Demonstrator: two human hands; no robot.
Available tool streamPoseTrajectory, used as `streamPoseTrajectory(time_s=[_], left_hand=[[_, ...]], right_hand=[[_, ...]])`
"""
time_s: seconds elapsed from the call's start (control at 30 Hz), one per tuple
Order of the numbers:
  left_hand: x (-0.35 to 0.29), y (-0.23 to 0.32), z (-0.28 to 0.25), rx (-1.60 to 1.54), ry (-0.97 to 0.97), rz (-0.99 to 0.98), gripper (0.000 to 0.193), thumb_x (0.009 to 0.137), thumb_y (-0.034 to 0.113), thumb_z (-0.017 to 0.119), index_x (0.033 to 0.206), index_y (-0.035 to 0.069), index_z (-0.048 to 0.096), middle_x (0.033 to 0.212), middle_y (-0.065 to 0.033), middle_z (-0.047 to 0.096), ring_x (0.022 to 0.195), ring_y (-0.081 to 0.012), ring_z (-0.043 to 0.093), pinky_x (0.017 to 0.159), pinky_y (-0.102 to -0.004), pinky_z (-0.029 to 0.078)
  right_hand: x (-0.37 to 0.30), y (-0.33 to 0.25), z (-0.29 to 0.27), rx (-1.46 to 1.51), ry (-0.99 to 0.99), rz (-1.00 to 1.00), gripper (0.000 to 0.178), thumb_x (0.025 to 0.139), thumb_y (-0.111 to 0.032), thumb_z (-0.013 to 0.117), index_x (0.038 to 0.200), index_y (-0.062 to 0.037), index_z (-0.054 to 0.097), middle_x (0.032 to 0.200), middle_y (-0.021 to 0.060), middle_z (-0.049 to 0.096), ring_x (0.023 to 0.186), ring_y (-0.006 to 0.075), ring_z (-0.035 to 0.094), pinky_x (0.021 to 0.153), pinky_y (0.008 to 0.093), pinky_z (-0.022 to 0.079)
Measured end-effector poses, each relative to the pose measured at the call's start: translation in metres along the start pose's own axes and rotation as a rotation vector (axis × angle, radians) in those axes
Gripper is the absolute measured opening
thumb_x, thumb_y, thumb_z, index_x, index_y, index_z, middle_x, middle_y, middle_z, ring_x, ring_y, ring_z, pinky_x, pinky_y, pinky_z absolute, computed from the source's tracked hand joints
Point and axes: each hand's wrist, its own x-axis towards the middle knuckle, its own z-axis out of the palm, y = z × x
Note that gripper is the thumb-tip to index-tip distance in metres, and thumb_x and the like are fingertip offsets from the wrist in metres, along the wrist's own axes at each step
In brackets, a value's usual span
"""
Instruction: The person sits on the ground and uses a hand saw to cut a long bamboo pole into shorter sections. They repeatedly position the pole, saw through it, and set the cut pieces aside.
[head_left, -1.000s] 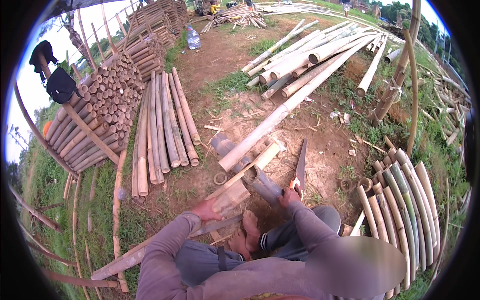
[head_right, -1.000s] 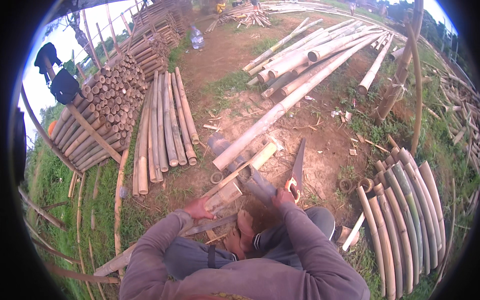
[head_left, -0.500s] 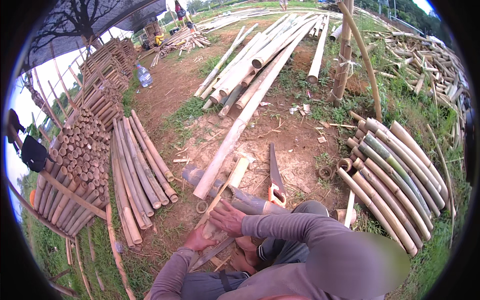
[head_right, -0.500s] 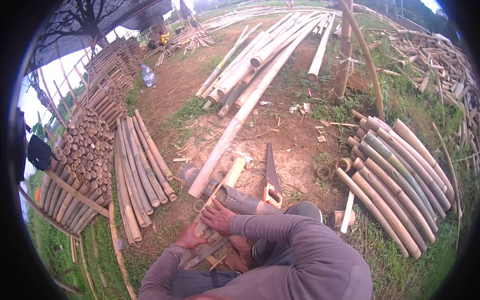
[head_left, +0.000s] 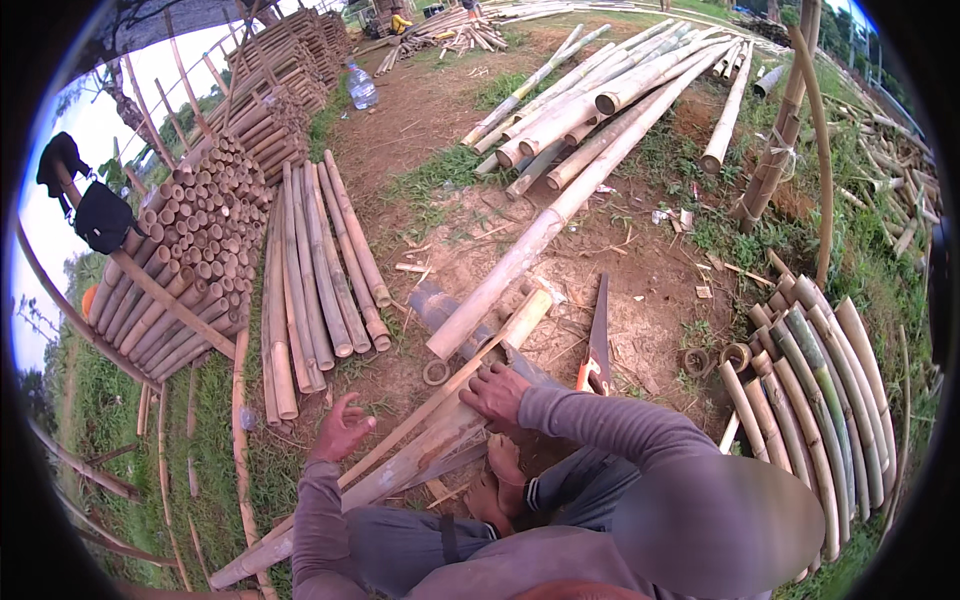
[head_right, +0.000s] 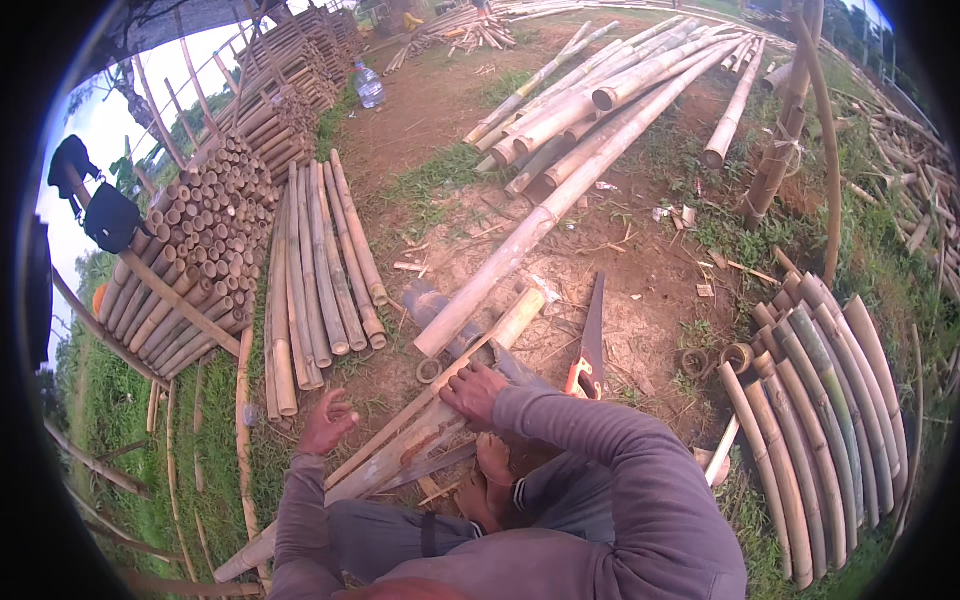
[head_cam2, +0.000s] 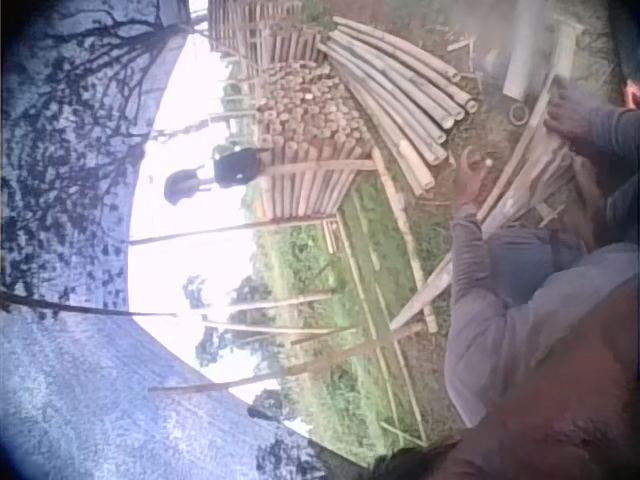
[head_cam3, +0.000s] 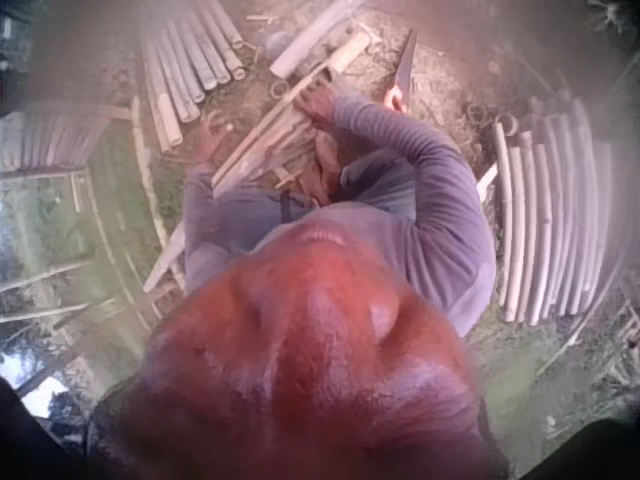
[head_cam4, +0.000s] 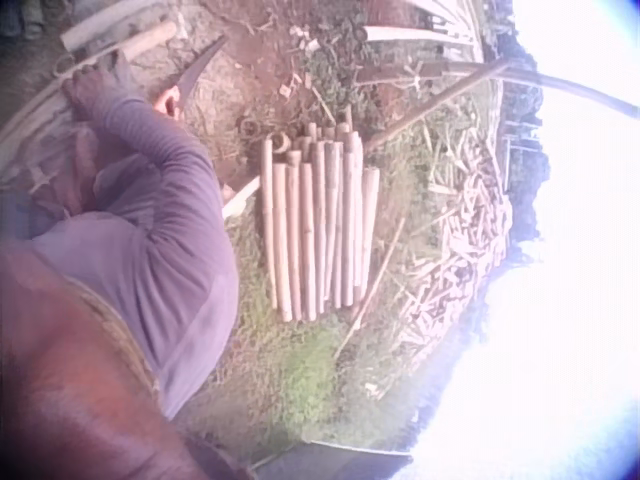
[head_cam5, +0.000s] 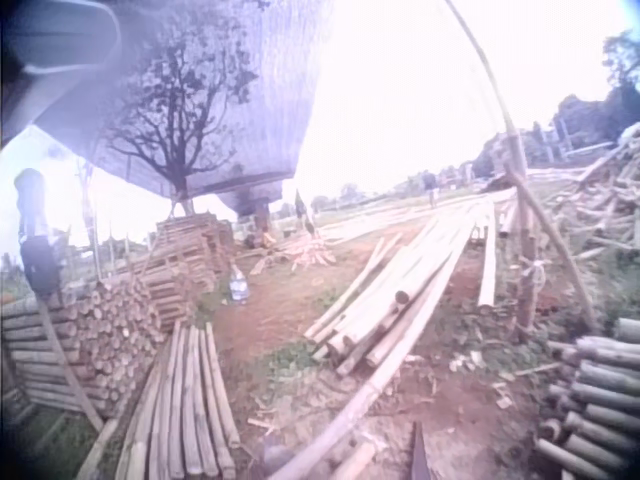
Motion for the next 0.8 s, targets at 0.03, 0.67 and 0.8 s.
streamPoseTrajectory(time_s=[0.03, 0.67, 0.8], left_hand=[[-0.011, -0.031, -0.022, -0.033, 0.174, -0.014, 0.083, 0.091, 0.039, 0.086, 0.157, 0.007, 0.047, 0.135, -0.024, 0.066, 0.126, -0.0336, 0.065, 0.106, -0.0474, 0.055], [-0.176, -0.24, 0.083, -1.146, 0.96, -0.689, 0.074, 0.101, 0.043, 0.067, 0.156, 0.002, 0.041, 0.142, -0.0202, 0.061, 0.135, -0.0337, 0.057, 0.111, -0.0482, 0.05], [-0.155, -0.234, 0.086, -1.173, 0.948, -0.614, 0.073, 0.103, 0.047, 0.062, 0.156, 0.001, 0.042, 0.142, -0.0198, 0.061, 0.135, -0.0337, 0.057, 0.112, -0.0483, 0.049]], right_hand=[[0.001, 0.006, 0.002, -0.021, 0.03, 0.002, 0.059, 0.07, -0.033, 0.085, 0.121, -0.0136, 0.06, 0.104, 0.007, 0.065, 0.104, 0.0284, 0.066, 0.09, 0.0469, 0.05], [-0.064, 0.042, -0.002, 0.133, -0.173, 0.155, 0.095, 0.063, -0.043, 0.093, 0.146, -0.0126, 0.056, 0.111, 0.0077, 0.069, 0.113, 0.0299, 0.069, 0.115, 0.06, 0.037], [-0.071, 0.033, 0.008, 0.145, -0.186, 0.175, 0.096, 0.062, -0.04, 0.094, 0.145, -0.012, 0.056, 0.117, 0.0069, 0.068, 0.12, 0.0288, 0.066, 0.116, 0.0598, 0.037]])
